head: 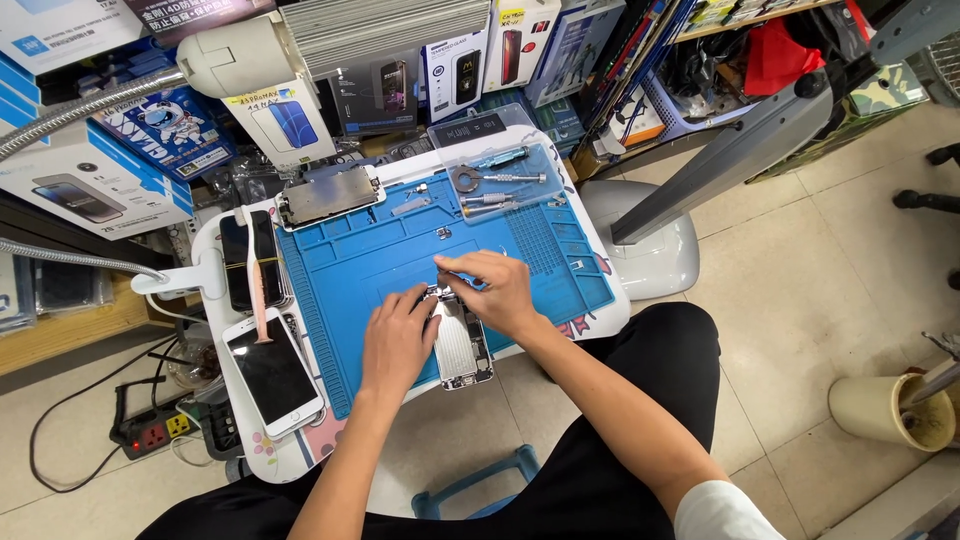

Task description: The person disassembles a smartphone on a blue work mat, using tweezers to remove small components and a screwdriver to unscrew parts. They place removed screws and components into the mat's compartments and continue working on the phone's internal assembly.

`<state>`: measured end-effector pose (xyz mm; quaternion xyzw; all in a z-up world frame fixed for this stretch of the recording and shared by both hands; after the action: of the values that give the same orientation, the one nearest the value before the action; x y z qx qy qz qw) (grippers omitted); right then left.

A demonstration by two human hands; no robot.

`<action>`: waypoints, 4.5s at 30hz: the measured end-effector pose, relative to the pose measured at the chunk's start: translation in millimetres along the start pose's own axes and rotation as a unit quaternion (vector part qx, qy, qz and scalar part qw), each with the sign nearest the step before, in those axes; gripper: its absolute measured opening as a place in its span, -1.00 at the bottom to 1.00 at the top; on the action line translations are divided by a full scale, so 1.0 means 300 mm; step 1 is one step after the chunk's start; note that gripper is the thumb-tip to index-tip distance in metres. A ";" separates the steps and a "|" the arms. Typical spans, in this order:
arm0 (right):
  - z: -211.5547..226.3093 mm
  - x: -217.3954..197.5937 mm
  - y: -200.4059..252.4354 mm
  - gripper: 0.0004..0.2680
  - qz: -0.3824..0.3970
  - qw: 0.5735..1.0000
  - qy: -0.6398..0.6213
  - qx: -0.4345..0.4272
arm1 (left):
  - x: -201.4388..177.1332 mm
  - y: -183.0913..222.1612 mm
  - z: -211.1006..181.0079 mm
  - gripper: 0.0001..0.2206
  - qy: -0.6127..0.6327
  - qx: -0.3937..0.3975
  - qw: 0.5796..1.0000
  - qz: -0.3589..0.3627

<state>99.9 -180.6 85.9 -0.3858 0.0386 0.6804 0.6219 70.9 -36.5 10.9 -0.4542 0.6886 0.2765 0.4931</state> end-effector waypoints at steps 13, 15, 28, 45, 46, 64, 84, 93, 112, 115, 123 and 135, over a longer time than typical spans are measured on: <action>-0.033 0.021 -0.002 -0.81 0.004 0.999 -0.028 0.015 | 0.002 -0.009 -0.004 -0.78 -0.016 -0.003 1.000 0.012; -0.050 0.024 0.008 -0.79 0.003 0.999 -0.043 0.024 | 0.013 -0.012 -0.005 -0.76 -0.019 -0.008 0.999 0.024; -0.056 -0.235 0.045 -0.82 -0.127 0.991 0.033 -0.030 | 0.047 -0.039 -0.024 -0.76 -0.076 0.005 0.997 0.016; -0.092 -0.141 0.084 -0.82 -0.059 0.996 0.067 -0.024 | 0.025 -0.009 -0.030 -0.80 -0.046 0.011 0.999 -0.021; -0.104 -0.136 0.085 -0.82 -0.060 0.996 0.068 -0.023 | 0.020 -0.008 -0.034 -0.80 -0.046 0.012 0.999 -0.020; -0.036 -0.126 0.057 -0.79 -0.045 0.991 0.109 -0.062 | 0.031 0.009 -0.034 -0.76 -0.086 0.020 0.996 -0.034; -0.123 -0.025 0.062 -0.74 0.039 0.987 0.147 0.046 | 0.044 0.022 -0.021 -0.71 -0.049 0.005 0.999 -0.022; -0.096 0.017 0.044 -0.65 0.106 0.990 0.074 0.051 | 0.072 0.048 -0.001 -0.71 0.004 0.010 0.999 -0.034; -0.186 0.241 0.063 -0.95 0.256 0.939 0.220 0.062 | 0.100 0.043 0.033 -0.72 -0.007 0.012 0.999 -0.045; -0.181 0.243 0.060 -0.94 0.262 0.937 0.223 0.065 | 0.089 0.039 0.033 -0.73 0.007 0.019 0.999 -0.043; -0.201 0.246 0.070 -0.95 0.257 0.932 0.237 0.090 | 0.067 0.040 0.024 -0.73 0.007 0.016 0.999 -0.044; -0.179 0.248 0.047 -0.91 0.286 0.930 0.221 0.067 | 0.073 0.035 0.043 -0.73 0.036 0.013 0.999 -0.033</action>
<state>118.4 -151.5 -0.5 -0.4562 0.3294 0.7225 0.4016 64.8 -29.0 -14.9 -0.4797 0.6940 0.2344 0.4831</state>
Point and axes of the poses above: each hand's wrist, its own y-axis away from the middle knuckle, its own x-axis out of the palm, z = x × y, the point moved 9 cm from there along -y, towards the middle knuckle, and after that the axes turned 9 degrees about z, right-handed, at the moved point
